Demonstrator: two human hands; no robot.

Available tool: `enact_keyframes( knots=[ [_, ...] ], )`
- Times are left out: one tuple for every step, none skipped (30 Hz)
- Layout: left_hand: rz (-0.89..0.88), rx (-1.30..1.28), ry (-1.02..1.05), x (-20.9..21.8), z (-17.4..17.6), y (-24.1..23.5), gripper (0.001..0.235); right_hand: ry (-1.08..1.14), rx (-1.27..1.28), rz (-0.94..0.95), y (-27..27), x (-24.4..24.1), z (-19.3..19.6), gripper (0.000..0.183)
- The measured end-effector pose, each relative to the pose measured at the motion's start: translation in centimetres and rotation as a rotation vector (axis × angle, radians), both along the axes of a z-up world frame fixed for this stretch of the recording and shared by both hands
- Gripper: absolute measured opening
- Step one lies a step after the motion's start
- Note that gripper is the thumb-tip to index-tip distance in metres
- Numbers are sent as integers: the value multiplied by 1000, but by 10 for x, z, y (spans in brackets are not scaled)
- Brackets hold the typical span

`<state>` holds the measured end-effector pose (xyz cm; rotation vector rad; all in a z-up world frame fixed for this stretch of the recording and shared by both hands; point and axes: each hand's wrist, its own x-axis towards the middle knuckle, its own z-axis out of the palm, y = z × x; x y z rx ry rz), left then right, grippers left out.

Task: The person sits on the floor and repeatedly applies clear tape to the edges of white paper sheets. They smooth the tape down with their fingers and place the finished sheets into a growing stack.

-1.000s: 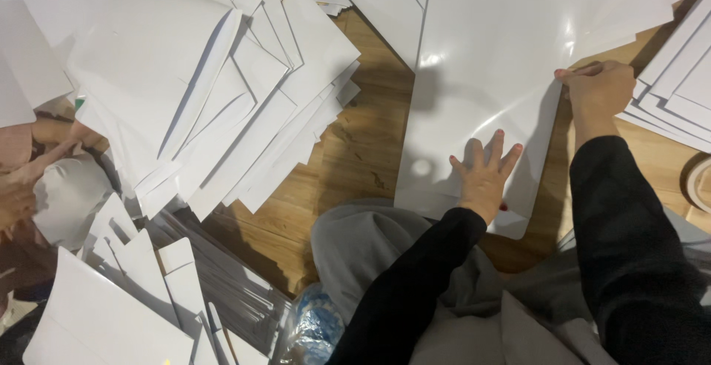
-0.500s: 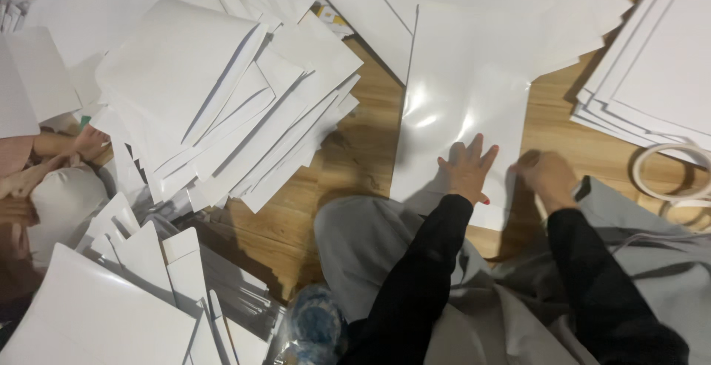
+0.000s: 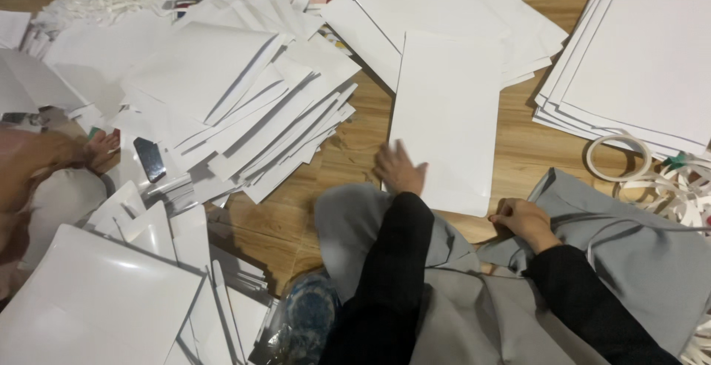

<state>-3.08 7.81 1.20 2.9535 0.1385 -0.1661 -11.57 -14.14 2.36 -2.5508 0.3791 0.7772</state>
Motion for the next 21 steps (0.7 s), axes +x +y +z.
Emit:
enact_keyframes(
  knots=[
    [193,-212,52,4,-5,12,83,2,9,13,0,-1,-3,27],
    [383,-426,103,8,-9,24,84,5,18,26,0,-2,-6,29],
    [382,-427,93,16,-46,31,84,-5,20,28,-1,-5,-8,29],
    [427,-523,74,25,-83,39,80,-10,23,36,-2,-7,-9,30],
    [464,-623,49,41,-117,47,76,-22,26,40,-3,-5,-10,31],
    [456,-626,32,42,-95,43,76,-41,27,38,-1,-3,-4,31],
    [427,-665,-2,33,-77,38,56,-70,23,61,0,-9,-1,33],
    [398,-704,-36,24,-61,33,40,-100,19,85,1,-14,2,35],
    [399,-702,-35,18,-35,32,40,-99,20,86,2,-18,6,35],
    [320,-688,-87,12,-10,30,33,-135,1,73,4,-23,10,35],
    [240,-672,-145,10,18,29,30,-177,-16,61,6,-23,14,37],
    [240,-670,-152,11,40,33,30,-183,-13,63,6,-24,8,37],
    [89,-543,-186,14,62,37,27,-255,-36,-3,5,-24,1,45],
    [-59,-412,-218,15,85,41,26,-326,-57,-69,4,-23,-5,57],
    [-57,-409,-228,15,105,44,26,-336,-55,-66,8,-28,11,57],
    [-160,-392,-360,15,125,47,26,-533,29,-170,12,-33,27,62],
    [-266,-371,-490,14,144,50,28,-726,114,-280,16,-40,42,67],
    [-266,-368,-498,17,164,54,28,-734,118,-278,10,-38,38,67],
    [-413,-245,-696,18,181,58,31,-944,146,-342,4,-39,32,72],
    [-559,-114,-889,19,199,61,35,-1153,174,-408,-2,-41,27,77],
    [-559,-111,-892,17,218,61,35,-1157,177,-407,-5,-43,23,77]
  ],
)
